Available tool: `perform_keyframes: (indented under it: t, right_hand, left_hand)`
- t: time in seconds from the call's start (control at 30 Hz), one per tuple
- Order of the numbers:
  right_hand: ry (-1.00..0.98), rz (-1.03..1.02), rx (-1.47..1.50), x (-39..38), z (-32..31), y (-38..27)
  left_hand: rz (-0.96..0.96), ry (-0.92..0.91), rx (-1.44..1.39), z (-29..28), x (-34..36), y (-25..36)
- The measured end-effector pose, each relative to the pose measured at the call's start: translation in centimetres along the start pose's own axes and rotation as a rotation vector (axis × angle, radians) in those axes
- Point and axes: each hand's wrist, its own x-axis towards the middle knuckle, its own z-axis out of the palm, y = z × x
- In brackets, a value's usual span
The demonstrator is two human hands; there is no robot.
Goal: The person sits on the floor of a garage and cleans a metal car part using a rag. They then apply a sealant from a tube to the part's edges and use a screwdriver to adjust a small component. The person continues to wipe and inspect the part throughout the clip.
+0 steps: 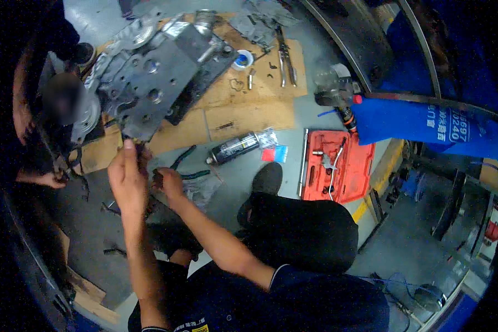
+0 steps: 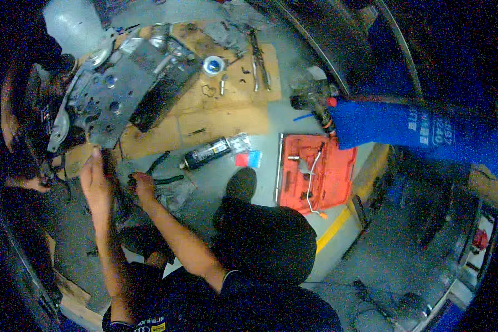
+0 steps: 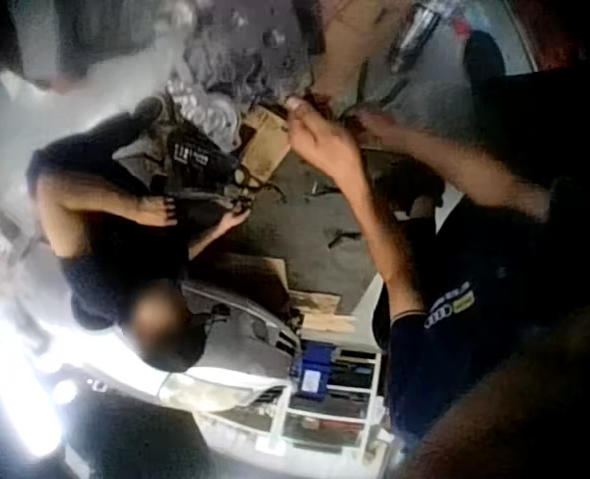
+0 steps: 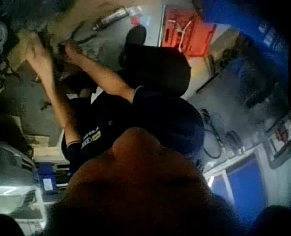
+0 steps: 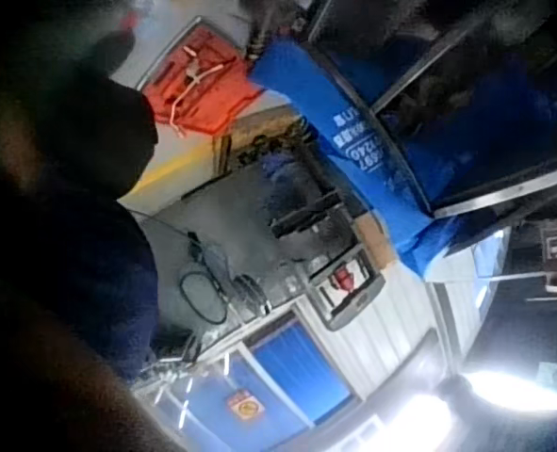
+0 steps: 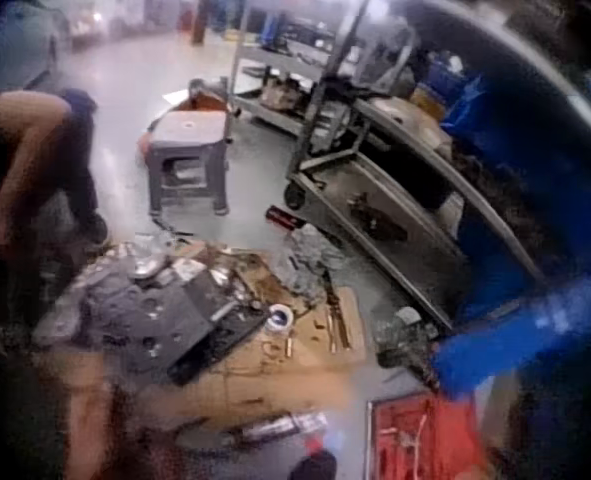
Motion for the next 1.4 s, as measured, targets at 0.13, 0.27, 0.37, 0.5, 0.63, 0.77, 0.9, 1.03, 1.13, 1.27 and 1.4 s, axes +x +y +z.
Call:
perform_keyframes:
  t: [0.13, 0.27, 0.37, 0.5, 0.63, 0.77, 0.9, 1.03, 1.13, 1.27, 1.4]
  right_hand:
    - [-0.055, -0.003, 0.053, -1.8, 0.8, -1.8]
    - [0.018, -0.018, 0.103, -1.2, 1.2, -1.5]
    - [-0.016, 0.007, 0.168, -1.6, 1.0, -1.4]
    - [-0.155, -0.005, 0.04, -0.3, -0.7, -0.8]
    - [-0.101, -0.091, -0.059, -1.1, -0.3, -2.0]
    - [-0.108, -0.006, 0.078, -2.9, -0.3, -4.0]
    - [-0.057, 0.088, 0.119, -2.1, -0.2, -3.5]
    - [-0.103, 0.061, 0.055, -3.5, 0.4, -4.5]
    - [-0.172, 0.018, 0.127, -3.4, 0.3, -3.8]
    - [-0.135, -0.008, 0.139, -3.8, 1.2, -4.2]
    - [-0.095, -0.249, -0.209, -6.6, 2.5, -6.1]
  left_hand:
    - [0.39, 0.17, 0.323, 0.4, 0.2, -0.6]
    - [0.307, 0.143, 0.342, 0.6, 0.0, -1.0]
    - [0.2, 0.101, 0.294, 0.1, 0.1, -1.5]
    - [0.305, 0.089, 0.305, 0.6, 0.0, -1.3]
    - [0.296, 0.131, 0.479, 0.4, -0.6, -0.5]
    - [0.043, 0.003, 0.276, 0.1, -0.5, -0.4]
    - [-0.002, -0.043, 0.076, -0.5, -0.4, 0.1]
    - [-0.162, -0.099, -0.242, -1.4, -0.4, -0.6]
    - [-0.217, -0.172, -0.346, -1.8, -0.6, -0.8]
    - [-0.293, -0.248, -0.473, -2.0, -0.4, -0.9]
    - [-0.31, -0.244, -0.374, -2.1, -0.3, -0.7]
